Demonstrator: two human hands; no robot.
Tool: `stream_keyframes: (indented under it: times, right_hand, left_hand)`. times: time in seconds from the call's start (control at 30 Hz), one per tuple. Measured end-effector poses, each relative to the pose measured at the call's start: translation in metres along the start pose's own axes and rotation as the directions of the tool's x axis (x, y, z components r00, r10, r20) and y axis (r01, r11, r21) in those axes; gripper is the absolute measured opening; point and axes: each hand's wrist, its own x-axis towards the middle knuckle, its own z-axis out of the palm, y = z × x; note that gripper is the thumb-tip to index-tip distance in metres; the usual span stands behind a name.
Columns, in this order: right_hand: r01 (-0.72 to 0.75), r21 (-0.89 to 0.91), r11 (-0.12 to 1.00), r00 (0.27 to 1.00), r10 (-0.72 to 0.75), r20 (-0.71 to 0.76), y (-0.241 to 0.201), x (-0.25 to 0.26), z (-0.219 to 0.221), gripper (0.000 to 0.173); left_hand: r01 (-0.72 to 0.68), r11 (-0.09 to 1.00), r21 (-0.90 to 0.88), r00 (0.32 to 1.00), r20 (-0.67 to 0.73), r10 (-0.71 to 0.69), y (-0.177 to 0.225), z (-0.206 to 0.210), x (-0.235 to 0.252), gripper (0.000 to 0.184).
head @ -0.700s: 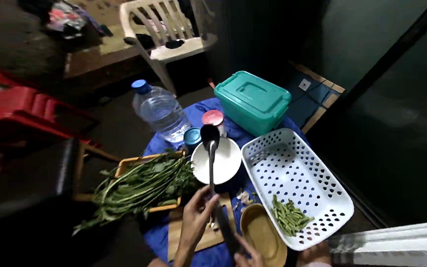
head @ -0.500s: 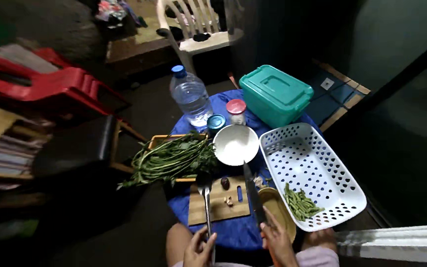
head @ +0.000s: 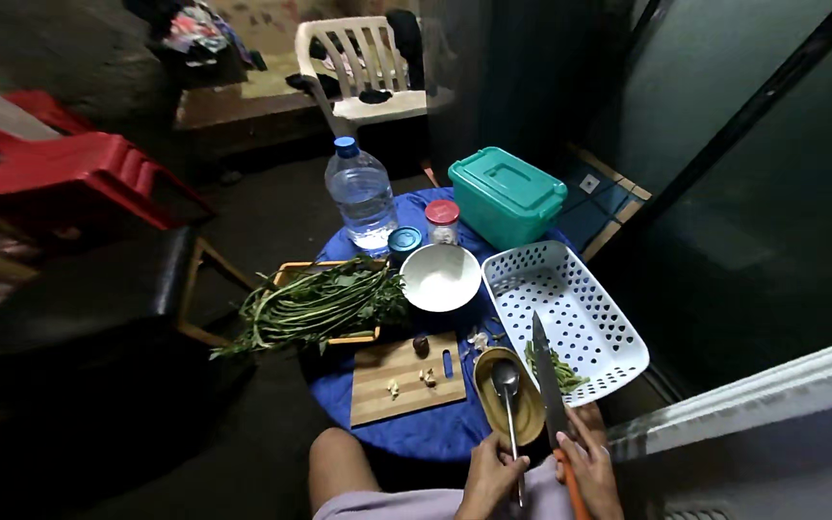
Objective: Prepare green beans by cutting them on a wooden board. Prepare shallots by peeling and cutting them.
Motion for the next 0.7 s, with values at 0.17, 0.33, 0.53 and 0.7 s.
stream_keyframes:
  times: [0.17,0.33,0.53,0.7]
  right_hand:
    - [0.009,-0.004,1.0,1.0,-0.009,0.002,0.007,-0.006,-0.006,0.051]
    - [0.039,-0.016,0.999,0.999,-0.039,0.027,0.006,-0.004,0.0,0.049]
    - [0.021,-0.022,1.0,0.998,-0.02,0.057,-0.002,-0.005,0.005,0.049]
    - [-0.01,-0.05,0.999,0.984,0.019,0.179,-0.008,-0.01,0.007,0.049]
  left_hand:
    - [0.09,0.996,-0.028,0.996,-0.007,-0.09,-0.012,0.004,0.007,0.043]
    - [0.044,0.996,-0.075,0.998,-0.038,-0.047,-0.021,0.007,0.011,0.045]
    - [-0.033,0.999,-0.043,0.983,-0.18,0.025,-0.019,-0.017,0.01,0.042]
    - [-0.054,0.988,0.144,0.837,-0.534,0.123,-0.049,-0.112,0.028,0.028]
